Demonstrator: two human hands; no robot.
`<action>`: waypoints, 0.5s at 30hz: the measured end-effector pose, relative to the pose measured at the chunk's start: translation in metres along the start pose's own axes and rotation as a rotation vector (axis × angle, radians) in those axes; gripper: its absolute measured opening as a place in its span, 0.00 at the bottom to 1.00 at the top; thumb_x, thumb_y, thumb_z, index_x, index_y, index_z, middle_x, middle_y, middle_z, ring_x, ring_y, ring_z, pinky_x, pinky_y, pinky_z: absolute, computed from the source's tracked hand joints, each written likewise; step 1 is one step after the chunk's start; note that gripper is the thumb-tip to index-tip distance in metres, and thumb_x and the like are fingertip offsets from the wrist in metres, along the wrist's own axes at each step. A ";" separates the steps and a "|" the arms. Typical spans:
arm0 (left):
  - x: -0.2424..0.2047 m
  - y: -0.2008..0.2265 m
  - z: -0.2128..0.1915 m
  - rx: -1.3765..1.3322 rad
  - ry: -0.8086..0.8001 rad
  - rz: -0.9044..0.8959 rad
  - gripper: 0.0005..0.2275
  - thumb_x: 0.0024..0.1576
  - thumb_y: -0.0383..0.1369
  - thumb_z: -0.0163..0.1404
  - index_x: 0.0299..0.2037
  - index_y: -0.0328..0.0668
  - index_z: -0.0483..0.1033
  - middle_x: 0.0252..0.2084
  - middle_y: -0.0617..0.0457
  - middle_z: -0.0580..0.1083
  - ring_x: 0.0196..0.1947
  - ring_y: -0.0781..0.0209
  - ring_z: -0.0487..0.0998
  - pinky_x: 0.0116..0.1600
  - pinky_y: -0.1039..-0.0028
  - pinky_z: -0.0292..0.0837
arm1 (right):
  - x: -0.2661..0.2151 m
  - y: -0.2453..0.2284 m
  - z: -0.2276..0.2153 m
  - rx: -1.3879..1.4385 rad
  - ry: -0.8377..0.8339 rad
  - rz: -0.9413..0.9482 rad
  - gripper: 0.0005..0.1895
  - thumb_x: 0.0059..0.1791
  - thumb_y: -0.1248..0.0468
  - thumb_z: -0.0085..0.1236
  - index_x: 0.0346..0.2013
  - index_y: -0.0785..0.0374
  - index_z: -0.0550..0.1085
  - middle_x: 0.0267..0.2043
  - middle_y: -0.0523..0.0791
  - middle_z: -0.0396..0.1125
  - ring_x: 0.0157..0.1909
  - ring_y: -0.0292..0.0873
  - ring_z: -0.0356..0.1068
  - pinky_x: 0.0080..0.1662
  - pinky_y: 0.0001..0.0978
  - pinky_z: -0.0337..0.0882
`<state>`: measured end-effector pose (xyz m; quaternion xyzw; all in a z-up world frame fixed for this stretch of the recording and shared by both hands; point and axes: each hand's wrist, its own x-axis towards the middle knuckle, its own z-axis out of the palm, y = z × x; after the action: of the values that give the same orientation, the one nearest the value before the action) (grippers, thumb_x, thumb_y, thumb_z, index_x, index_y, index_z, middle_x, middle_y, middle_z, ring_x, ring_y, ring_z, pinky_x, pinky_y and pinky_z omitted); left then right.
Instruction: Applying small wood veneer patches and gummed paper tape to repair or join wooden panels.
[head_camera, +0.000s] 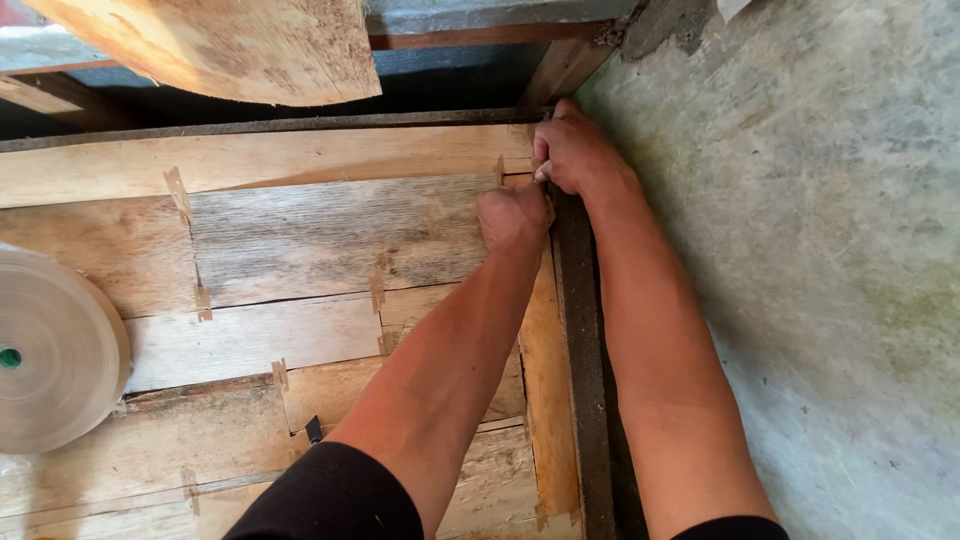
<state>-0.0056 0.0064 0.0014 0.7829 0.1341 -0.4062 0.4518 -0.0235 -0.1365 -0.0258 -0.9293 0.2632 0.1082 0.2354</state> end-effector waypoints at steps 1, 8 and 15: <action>-0.002 0.000 -0.001 0.000 -0.002 0.004 0.21 0.51 0.47 0.63 0.23 0.33 0.79 0.26 0.44 0.77 0.26 0.54 0.77 0.31 0.59 0.71 | -0.003 -0.004 -0.003 -0.001 0.004 0.001 0.17 0.33 0.73 0.76 0.29 0.62 0.75 0.50 0.49 0.64 0.50 0.54 0.68 0.48 0.44 0.73; 0.002 -0.008 0.002 0.011 0.015 0.076 0.17 0.53 0.45 0.60 0.24 0.37 0.82 0.25 0.47 0.79 0.25 0.54 0.80 0.32 0.62 0.73 | -0.009 -0.021 -0.013 -0.068 -0.030 0.026 0.17 0.33 0.70 0.77 0.30 0.63 0.75 0.52 0.50 0.62 0.52 0.55 0.68 0.50 0.45 0.72; 0.029 -0.036 0.033 0.119 0.128 0.210 0.08 0.52 0.40 0.58 0.34 0.50 0.87 0.34 0.46 0.82 0.35 0.48 0.83 0.43 0.58 0.76 | -0.011 -0.022 -0.011 -0.108 -0.007 0.018 0.19 0.33 0.68 0.78 0.31 0.63 0.75 0.53 0.52 0.61 0.52 0.56 0.67 0.49 0.46 0.72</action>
<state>-0.0245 -0.0051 -0.0507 0.8424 0.0557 -0.3131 0.4351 -0.0200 -0.1209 -0.0048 -0.9379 0.2645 0.1277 0.1846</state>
